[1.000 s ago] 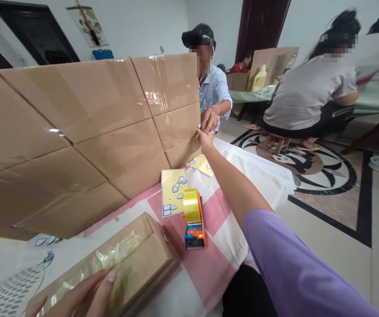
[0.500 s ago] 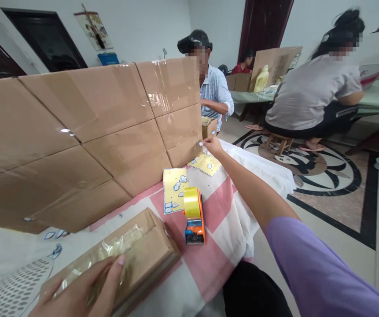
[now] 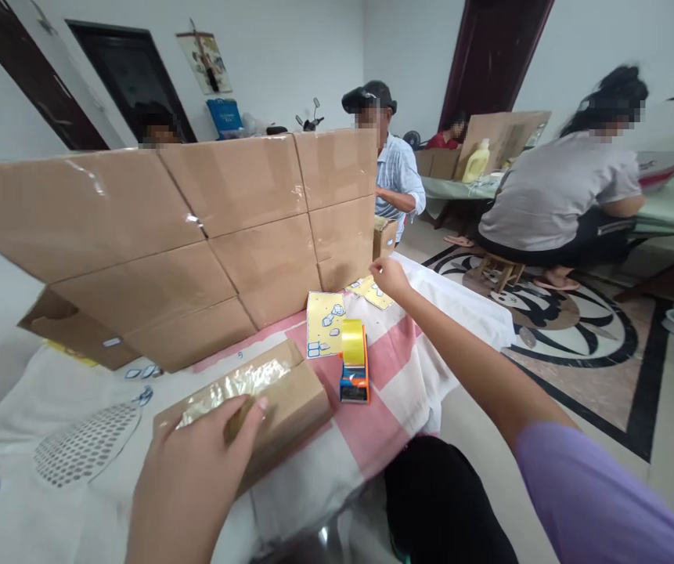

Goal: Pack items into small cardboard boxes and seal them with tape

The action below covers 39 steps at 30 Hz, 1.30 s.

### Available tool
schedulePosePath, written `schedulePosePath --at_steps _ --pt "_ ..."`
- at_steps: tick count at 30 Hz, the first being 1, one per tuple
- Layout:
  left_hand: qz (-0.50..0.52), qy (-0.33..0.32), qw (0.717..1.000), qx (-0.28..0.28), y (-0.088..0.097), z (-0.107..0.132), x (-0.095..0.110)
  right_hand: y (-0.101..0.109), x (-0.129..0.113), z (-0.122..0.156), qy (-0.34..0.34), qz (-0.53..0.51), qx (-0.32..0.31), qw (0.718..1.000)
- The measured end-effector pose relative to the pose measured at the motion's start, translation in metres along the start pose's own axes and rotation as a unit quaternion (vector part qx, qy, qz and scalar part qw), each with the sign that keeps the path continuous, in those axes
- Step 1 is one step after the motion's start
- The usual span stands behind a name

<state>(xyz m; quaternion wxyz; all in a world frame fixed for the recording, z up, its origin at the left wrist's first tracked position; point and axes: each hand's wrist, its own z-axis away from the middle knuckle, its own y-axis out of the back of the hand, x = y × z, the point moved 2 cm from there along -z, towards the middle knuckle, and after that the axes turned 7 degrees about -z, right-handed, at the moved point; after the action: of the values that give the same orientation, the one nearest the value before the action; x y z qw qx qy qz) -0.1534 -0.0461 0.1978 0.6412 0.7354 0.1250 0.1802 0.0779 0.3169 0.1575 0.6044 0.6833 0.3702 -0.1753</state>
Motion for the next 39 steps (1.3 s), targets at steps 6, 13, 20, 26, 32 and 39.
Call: schedulePosePath --at_steps 6,13,20,26,32,39 --pt "0.028 -0.054 0.998 0.018 -0.002 0.009 -0.001 -0.026 -0.005 0.127 -0.087 -0.202 -0.168 0.961" --pt "0.005 -0.044 0.999 0.030 0.000 0.027 0.005 -0.065 -0.002 0.171 0.005 -0.416 -0.091 0.905" --pt "-0.046 -0.023 0.998 0.034 -0.002 0.033 0.016 -0.090 -0.005 0.187 0.025 -0.453 -0.074 0.888" --pt "0.084 -0.082 0.979 0.167 -0.003 0.052 0.079 -0.054 -0.038 0.201 0.083 -0.534 -0.017 0.841" --pt "0.202 -0.073 0.976 0.045 -0.039 0.047 0.125 -0.018 -0.034 0.234 0.158 -0.495 -0.015 0.855" --pt "0.468 -0.106 0.877 -0.022 -0.063 0.046 0.152 0.004 0.002 0.245 0.192 -0.438 0.085 0.874"
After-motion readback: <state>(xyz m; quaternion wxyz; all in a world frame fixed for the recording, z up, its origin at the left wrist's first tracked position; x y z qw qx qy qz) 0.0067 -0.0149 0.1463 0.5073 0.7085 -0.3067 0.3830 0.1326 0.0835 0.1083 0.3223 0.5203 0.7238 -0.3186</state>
